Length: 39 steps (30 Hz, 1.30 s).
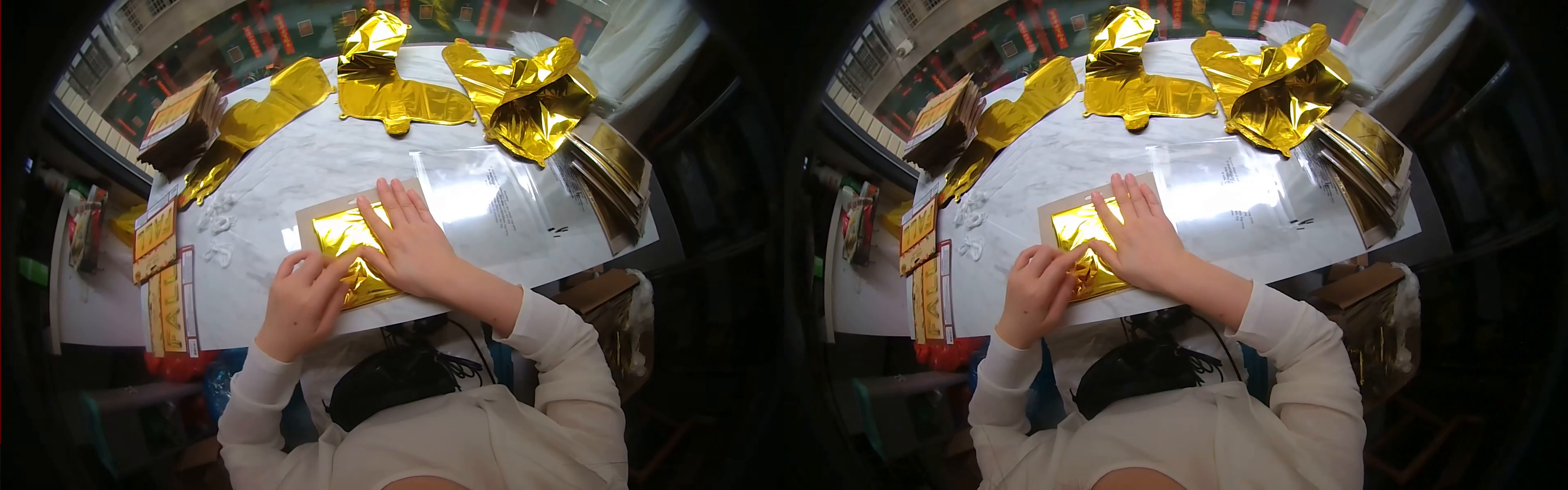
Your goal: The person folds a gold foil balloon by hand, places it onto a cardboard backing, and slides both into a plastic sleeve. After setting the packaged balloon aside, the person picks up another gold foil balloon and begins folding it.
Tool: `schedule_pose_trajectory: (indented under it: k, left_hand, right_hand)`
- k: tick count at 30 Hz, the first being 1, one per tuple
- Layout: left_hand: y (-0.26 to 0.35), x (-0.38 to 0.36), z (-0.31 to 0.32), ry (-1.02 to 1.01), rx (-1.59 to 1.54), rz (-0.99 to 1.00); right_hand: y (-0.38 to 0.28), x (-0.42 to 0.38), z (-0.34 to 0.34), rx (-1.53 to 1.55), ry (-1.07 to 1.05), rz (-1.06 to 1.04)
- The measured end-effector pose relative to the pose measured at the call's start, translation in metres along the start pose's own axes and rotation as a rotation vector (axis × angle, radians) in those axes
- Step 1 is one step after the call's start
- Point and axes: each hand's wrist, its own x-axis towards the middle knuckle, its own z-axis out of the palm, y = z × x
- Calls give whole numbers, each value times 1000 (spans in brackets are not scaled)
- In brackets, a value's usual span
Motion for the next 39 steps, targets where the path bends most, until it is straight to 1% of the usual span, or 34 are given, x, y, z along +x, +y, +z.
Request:
schedule_pose_trajectory:
  k: [1,5,7,8,10,16,18,19,21,22,23,25,26,27,29,34,36,39]
  left_hand:
    - [5,4,6,46,-4,-105]
    - [6,9,31,59,109,-135]
    - [6,8,38,-75,286,-161]
    - [5,7,40,-79,282,-160]
    - [4,6,39,-176,267,-217]
    - [7,6,42,-124,271,-233]
    - [5,4,42,-128,275,-229]
    - [5,4,43,-132,277,-228]
    - [4,4,42,-122,246,-230]
    - [4,4,42,-120,219,-236]
    - [5,4,41,-107,213,-245]
    - [5,5,41,-108,184,-248]
    - [5,5,41,-95,180,-256]
    - [5,4,41,-97,179,-253]
    - [4,4,42,-93,175,-255]
    - [3,2,42,-64,155,-245]
    - [3,1,38,-43,128,-240]
    - [21,-6,30,-8,110,-264]
  right_hand:
    - [-1,0,-1,-1,0,0]
    - [-1,0,-2,18,15,0]
    - [-1,-1,-2,26,20,2]
    - [-1,-1,-3,29,28,-3]
    - [-1,-2,-2,35,33,-5]
    - [9,1,-3,90,46,-21]
    - [21,4,-14,-77,31,-226]
    - [21,3,-21,-87,30,-226]
    - [21,2,-36,610,169,108]
    - [28,-2,-39,341,200,-118]
    - [24,-6,-41,333,191,-130]
    - [3,-16,-53,257,55,5]
    - [2,-22,-47,127,7,-41]
    - [0,-27,-40,120,2,-52]
    - [-1,-34,-31,87,-101,-28]
    - [-3,-33,-32,50,-98,-30]
    - [-6,-35,-31,87,-94,-22]
    - [-12,-40,-33,90,-96,-30]
